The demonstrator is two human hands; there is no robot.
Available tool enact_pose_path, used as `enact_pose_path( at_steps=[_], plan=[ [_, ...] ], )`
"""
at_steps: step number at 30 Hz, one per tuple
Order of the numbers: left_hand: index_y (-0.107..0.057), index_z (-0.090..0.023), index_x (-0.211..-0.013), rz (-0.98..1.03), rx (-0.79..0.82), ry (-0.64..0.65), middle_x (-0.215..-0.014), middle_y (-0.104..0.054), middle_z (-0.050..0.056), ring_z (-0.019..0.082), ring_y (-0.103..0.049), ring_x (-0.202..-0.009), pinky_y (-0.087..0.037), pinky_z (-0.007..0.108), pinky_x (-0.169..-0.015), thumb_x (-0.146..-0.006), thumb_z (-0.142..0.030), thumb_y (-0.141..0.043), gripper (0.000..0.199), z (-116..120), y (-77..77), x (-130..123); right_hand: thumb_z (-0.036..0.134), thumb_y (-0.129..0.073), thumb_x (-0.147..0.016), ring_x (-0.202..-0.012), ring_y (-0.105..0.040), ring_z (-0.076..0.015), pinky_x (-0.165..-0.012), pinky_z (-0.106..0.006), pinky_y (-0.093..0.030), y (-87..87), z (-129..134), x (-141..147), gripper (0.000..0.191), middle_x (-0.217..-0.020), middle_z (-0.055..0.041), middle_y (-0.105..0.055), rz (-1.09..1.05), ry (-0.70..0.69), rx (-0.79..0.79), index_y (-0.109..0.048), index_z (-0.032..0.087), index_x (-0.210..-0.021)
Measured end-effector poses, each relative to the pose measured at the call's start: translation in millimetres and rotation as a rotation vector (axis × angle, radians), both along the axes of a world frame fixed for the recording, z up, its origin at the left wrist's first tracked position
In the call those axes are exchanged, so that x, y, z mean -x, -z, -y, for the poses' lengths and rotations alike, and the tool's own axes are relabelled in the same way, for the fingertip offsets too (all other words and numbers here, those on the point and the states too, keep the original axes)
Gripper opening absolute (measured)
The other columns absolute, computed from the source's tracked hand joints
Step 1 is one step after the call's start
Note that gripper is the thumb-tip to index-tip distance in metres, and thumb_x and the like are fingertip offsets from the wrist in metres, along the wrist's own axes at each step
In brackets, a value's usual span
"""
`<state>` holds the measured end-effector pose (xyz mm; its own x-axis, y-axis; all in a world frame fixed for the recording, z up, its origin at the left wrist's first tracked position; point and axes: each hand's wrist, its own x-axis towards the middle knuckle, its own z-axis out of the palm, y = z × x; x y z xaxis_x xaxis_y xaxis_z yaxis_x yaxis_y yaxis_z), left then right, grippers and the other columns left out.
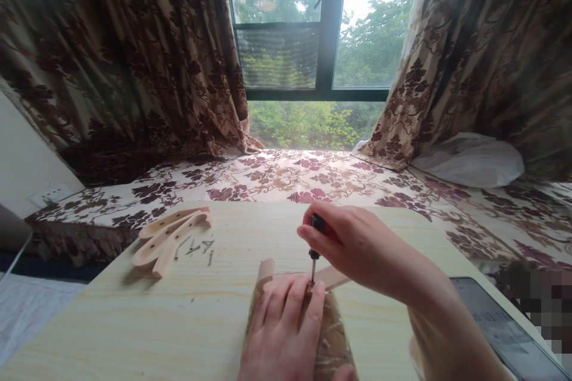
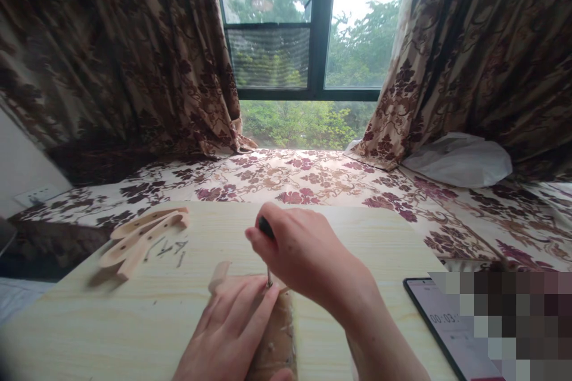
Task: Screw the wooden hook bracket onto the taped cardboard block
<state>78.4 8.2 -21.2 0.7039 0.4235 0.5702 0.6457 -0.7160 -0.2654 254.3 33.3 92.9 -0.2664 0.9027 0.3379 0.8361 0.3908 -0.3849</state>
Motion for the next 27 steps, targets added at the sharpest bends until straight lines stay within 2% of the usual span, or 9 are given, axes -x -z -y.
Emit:
enact_pose_path(
  at_steps=[3,9,16,23,27],
  plan=[
    [-0.049,-0.014,-0.129,0.024,-0.002,0.012,-0.124,-0.057,0.012,0.028,-0.049,-0.114,-0.046,0.039,-0.09,-0.075,-0.061,-0.057,0.072,0.5,-2.7,-0.2,0.033,-0.048,-0.091,-0.057,-0.049,-0.0116,-0.056,-0.024,-0.032,-1.7,3.0,1.1,0.016,-0.064,0.002,-0.059,0.0,-0.052,0.006,-0.054,0.022,-0.082],
    [-0.05,-0.016,-0.127,0.044,-0.001,0.013,-0.123,-0.058,0.01,0.027,-0.05,-0.113,-0.044,0.039,-0.091,-0.073,-0.06,-0.06,0.071,1.3,-6.8,-1.8,0.032,-0.046,-0.092,-0.06,-0.051,-0.0135,-0.058,-0.026,-0.031,1.0,-3.2,4.0,0.02,-0.065,-0.0008,-0.06,0.063,0.084,-0.023,-0.052,0.019,-0.077],
    [-0.051,-0.017,-0.127,0.046,0.003,0.018,-0.124,-0.057,0.01,0.027,-0.05,-0.113,-0.043,0.041,-0.093,-0.073,-0.057,-0.059,0.068,1.8,-6.7,-1.5,0.031,-0.049,-0.09,-0.057,-0.049,-0.0114,-0.057,-0.024,-0.032,-3.6,7.1,0.6,0.015,-0.065,0.0018,-0.059,0.02,-0.063,0.003,-0.055,0.021,-0.081],
    [-0.051,-0.014,-0.126,0.02,-0.022,0.006,-0.121,-0.059,0.011,0.027,-0.051,-0.111,-0.046,0.04,-0.09,-0.072,-0.059,-0.06,0.071,2.8,-8.8,-3.7,0.03,-0.047,-0.091,-0.063,-0.054,-0.0136,-0.061,-0.026,-0.035,4.2,-5.3,-3.4,0.016,-0.069,-0.0018,-0.062,0.008,0.045,0.005,-0.052,0.019,-0.08],
    [-0.052,-0.012,-0.124,-0.016,-0.048,-0.006,-0.119,-0.06,0.012,0.028,-0.054,-0.109,-0.048,0.041,-0.088,-0.071,-0.059,-0.059,0.071,2.7,-9.4,-3.6,0.031,-0.047,-0.091,-0.063,-0.054,-0.0138,-0.061,-0.026,-0.035,2.8,-2.5,-3.5,0.012,-0.072,-0.0002,-0.063,-0.006,0.011,0.005,-0.053,0.021,-0.09]
  ],
)
